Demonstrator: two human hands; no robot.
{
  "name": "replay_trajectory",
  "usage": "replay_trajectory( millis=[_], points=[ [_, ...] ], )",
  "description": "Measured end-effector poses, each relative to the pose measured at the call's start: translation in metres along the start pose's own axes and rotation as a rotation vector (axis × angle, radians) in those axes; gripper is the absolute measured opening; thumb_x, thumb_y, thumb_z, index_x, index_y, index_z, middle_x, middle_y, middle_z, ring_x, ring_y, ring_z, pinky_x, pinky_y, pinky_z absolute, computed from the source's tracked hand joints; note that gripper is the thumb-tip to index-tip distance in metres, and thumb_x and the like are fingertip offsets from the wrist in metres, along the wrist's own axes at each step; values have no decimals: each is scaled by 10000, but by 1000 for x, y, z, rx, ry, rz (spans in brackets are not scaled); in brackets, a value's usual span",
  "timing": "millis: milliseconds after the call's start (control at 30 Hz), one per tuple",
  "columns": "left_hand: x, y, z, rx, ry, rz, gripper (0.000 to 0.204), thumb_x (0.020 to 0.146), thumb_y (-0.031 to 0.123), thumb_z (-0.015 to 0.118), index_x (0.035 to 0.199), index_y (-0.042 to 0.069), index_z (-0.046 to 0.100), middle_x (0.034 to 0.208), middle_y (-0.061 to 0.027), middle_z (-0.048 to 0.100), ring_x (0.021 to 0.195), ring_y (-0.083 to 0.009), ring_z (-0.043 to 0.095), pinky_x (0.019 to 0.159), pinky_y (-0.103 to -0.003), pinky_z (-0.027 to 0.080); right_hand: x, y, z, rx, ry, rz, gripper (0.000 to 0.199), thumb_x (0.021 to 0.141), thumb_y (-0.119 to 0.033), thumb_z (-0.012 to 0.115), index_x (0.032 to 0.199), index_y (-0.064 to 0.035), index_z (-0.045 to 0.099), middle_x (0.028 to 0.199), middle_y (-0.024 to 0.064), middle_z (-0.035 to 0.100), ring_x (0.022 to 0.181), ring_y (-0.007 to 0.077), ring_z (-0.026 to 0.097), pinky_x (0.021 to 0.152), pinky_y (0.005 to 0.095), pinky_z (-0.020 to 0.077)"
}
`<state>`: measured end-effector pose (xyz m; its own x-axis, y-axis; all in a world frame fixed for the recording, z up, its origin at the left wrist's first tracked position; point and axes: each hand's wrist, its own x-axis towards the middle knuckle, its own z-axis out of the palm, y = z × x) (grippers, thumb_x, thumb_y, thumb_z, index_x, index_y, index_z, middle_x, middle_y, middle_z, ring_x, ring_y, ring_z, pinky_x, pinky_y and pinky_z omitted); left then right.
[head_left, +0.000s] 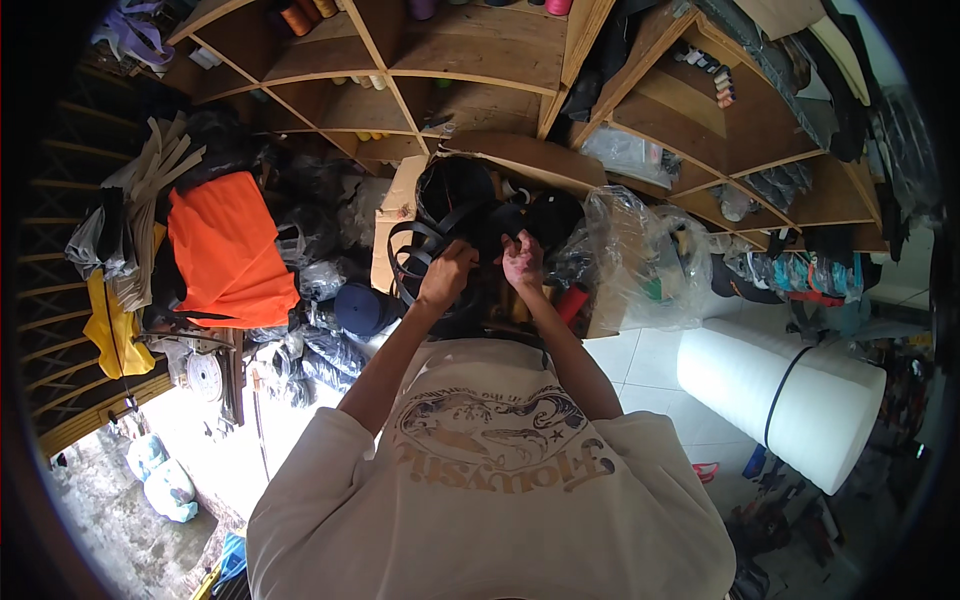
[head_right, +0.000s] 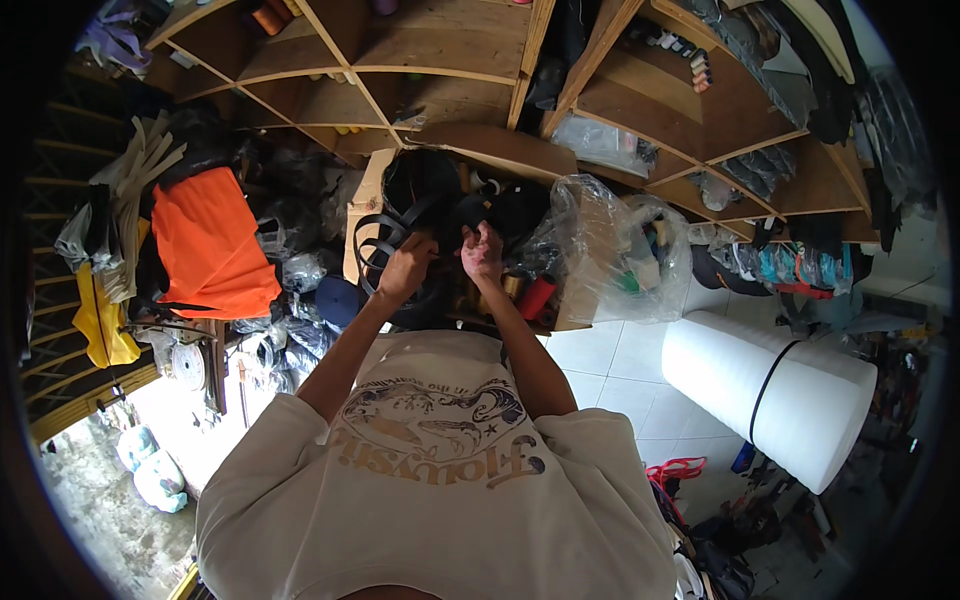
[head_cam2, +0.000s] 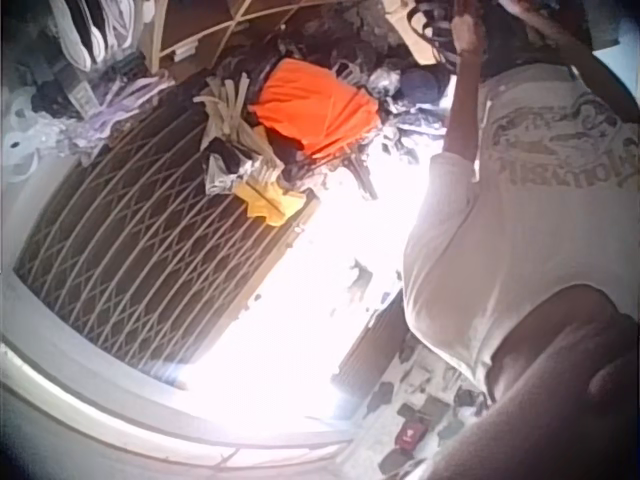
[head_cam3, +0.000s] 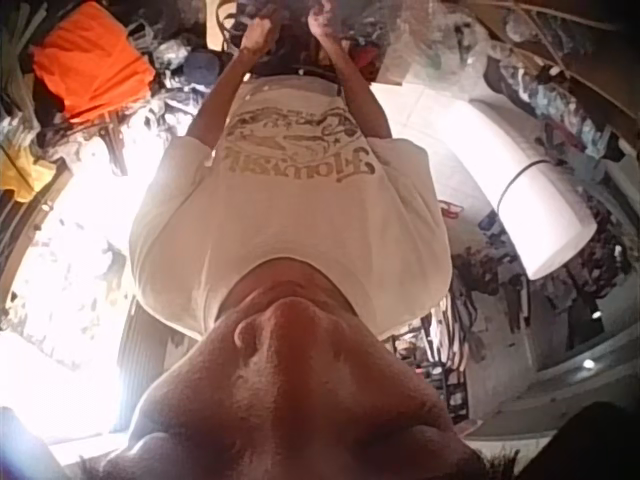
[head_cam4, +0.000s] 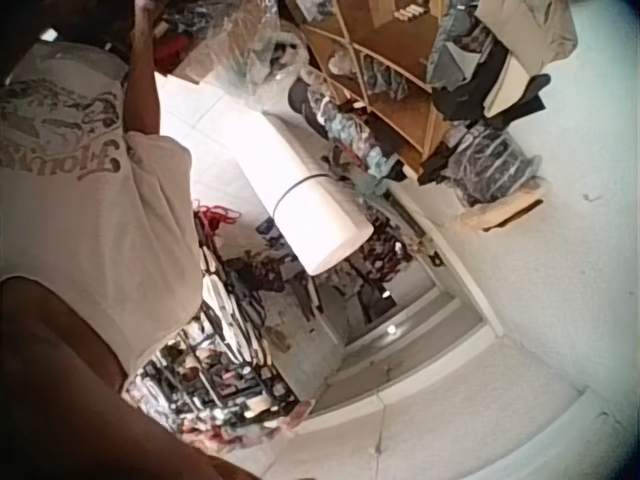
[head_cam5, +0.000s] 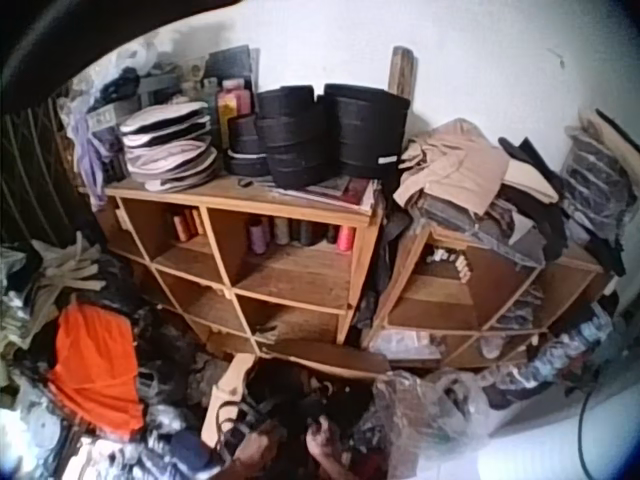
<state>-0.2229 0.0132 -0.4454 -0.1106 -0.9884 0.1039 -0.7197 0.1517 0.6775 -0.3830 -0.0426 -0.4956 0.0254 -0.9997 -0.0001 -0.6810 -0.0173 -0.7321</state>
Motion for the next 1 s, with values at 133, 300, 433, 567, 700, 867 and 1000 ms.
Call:
replay_trajectory(
  millis=[133,300,433,567,700,867,1000],
  points=[
    [-3,0,-8,-69,-11,25,98,818,17,592,913,39,579,925,-127,556,870,-356,599,705,-431,503,-6,7,19,-28,111,54,177,934,-176,541,929,-3,507,843,151,593,706,304,624,593,400,492],
    [-15,-8,-11,-146,-49,20,150,797,-4,616,939,21,576,954,-154,569,871,-379,593,720,-426,482,24,32,5,445,-59,281,267,954,-187,529,1137,2,485,1012,143,576,660,248,589,556,329,536],
    [-4,-6,-13,-108,-85,-82,249,787,31,640,1032,32,592,1031,-166,574,926,-369,602,787,-423,496,15,5,-10,162,-34,151,455,900,-408,593,955,38,524,920,190,626,793,344,644,694,410,514],
    [3,-13,-9,2,-145,29,359,798,225,665,1110,55,613,1099,-188,552,1082,-379,553,908,-445,475,17,32,11,651,-116,357,491,880,-445,618,1025,13,518,946,119,638,778,251,659,615,375,541],
    [9,-12,4,-12,-134,-126,458,797,363,655,1101,21,630,1131,-218,527,1081,-396,545,913,-455,470,16,54,23,976,-73,431,457,852,-347,684,1073,9,502,824,85,625,723,187,633,588,338,526],
    [22,12,25,200,-140,-389,475,809,404,645,1063,2,653,1161,-243,508,1075,-415,520,933,-456,456,14,37,2,546,-307,264,363,875,-266,613,1118,-26,491,861,75,619,810,178,629,704,411,499],
    [29,29,30,256,-130,-503,533,769,471,674,1029,6,663,1147,-242,491,1076,-413,504,933,-454,453,22,23,-5,93,-521,147,346,878,-243,566,1141,-30,493,940,104,623,906,218,631,847,422,473]
  ],
)
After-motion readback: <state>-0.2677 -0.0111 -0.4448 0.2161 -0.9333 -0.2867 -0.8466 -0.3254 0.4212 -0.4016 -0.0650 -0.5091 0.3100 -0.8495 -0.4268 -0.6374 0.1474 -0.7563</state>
